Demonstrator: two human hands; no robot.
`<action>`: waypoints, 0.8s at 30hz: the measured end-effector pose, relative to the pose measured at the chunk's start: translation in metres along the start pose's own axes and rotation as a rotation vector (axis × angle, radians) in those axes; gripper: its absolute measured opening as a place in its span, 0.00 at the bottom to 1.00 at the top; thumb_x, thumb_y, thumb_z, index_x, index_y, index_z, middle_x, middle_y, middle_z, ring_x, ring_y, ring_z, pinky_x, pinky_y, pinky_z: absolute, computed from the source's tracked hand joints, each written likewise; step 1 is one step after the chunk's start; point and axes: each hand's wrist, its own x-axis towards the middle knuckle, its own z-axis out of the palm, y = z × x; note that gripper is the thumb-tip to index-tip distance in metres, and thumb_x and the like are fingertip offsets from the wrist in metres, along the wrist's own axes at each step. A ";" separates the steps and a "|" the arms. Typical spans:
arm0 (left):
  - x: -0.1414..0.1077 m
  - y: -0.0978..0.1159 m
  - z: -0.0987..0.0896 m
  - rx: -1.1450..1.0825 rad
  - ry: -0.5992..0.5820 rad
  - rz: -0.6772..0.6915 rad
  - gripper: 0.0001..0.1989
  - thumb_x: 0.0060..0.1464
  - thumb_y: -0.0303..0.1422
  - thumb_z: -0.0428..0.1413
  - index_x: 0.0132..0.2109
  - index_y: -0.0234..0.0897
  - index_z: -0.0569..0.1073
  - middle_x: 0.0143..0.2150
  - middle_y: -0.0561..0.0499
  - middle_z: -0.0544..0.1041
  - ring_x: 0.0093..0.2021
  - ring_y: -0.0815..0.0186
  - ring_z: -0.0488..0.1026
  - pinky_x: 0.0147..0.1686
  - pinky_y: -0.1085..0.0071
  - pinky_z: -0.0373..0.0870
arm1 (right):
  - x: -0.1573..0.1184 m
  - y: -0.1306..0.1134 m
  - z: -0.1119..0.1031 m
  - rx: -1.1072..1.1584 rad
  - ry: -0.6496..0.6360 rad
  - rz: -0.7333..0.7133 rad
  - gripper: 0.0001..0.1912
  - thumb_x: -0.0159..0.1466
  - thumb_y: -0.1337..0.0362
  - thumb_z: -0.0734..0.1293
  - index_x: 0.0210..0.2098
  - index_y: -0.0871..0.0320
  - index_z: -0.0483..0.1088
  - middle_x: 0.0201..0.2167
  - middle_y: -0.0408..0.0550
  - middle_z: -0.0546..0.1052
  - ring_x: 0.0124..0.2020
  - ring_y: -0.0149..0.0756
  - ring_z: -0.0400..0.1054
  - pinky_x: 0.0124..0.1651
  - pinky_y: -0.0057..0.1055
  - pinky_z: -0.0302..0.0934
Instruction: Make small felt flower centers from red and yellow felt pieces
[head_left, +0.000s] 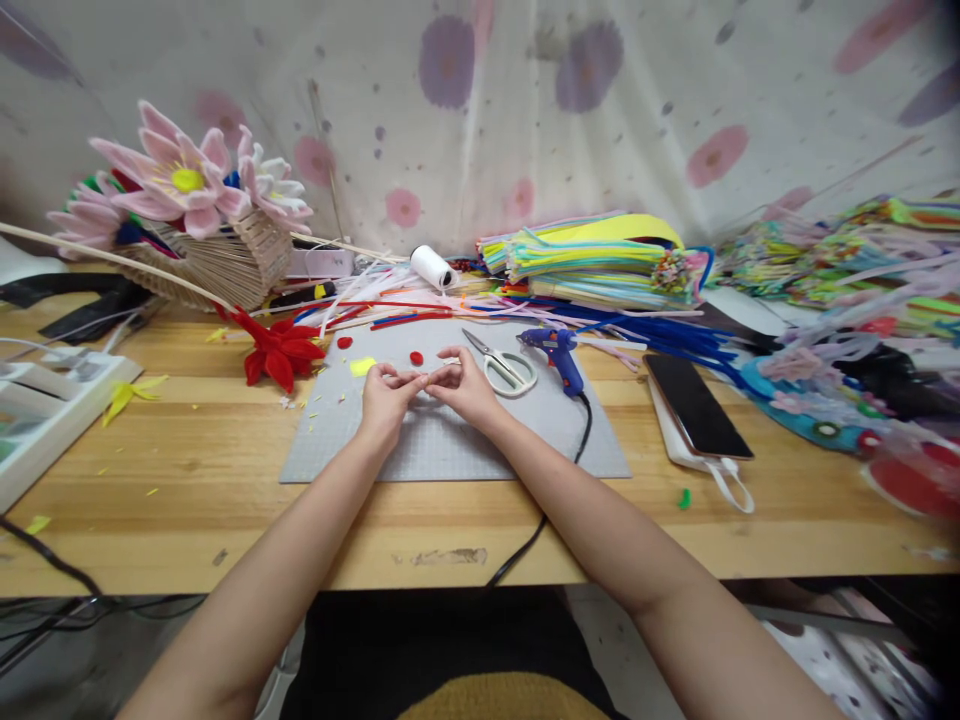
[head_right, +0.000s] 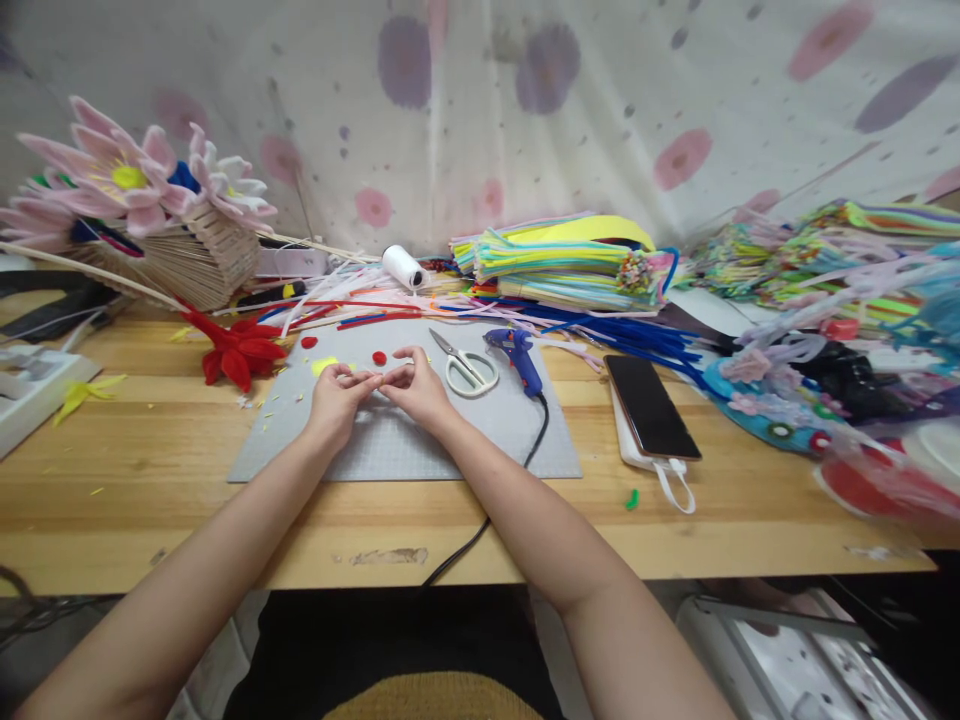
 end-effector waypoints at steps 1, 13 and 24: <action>0.000 0.000 0.000 0.003 0.003 -0.011 0.29 0.27 0.29 0.66 0.33 0.39 0.56 0.26 0.55 0.75 0.28 0.69 0.74 0.32 0.73 0.67 | 0.000 0.000 0.000 0.002 0.003 0.007 0.25 0.47 0.63 0.69 0.40 0.54 0.55 0.25 0.36 0.73 0.28 0.29 0.70 0.37 0.31 0.64; -0.003 0.005 -0.002 0.151 -0.054 0.039 0.24 0.31 0.33 0.65 0.35 0.38 0.61 0.28 0.51 0.78 0.26 0.68 0.74 0.28 0.73 0.66 | -0.001 0.001 -0.002 0.057 0.007 0.047 0.25 0.46 0.65 0.69 0.40 0.53 0.55 0.24 0.34 0.73 0.26 0.28 0.70 0.36 0.30 0.64; 0.006 0.007 -0.010 0.094 0.146 -0.016 0.23 0.28 0.32 0.65 0.30 0.39 0.59 0.22 0.57 0.70 0.23 0.71 0.69 0.20 0.77 0.60 | -0.009 -0.046 -0.067 -0.083 -0.170 0.207 0.20 0.47 0.58 0.72 0.35 0.57 0.63 0.24 0.39 0.72 0.25 0.27 0.67 0.30 0.27 0.63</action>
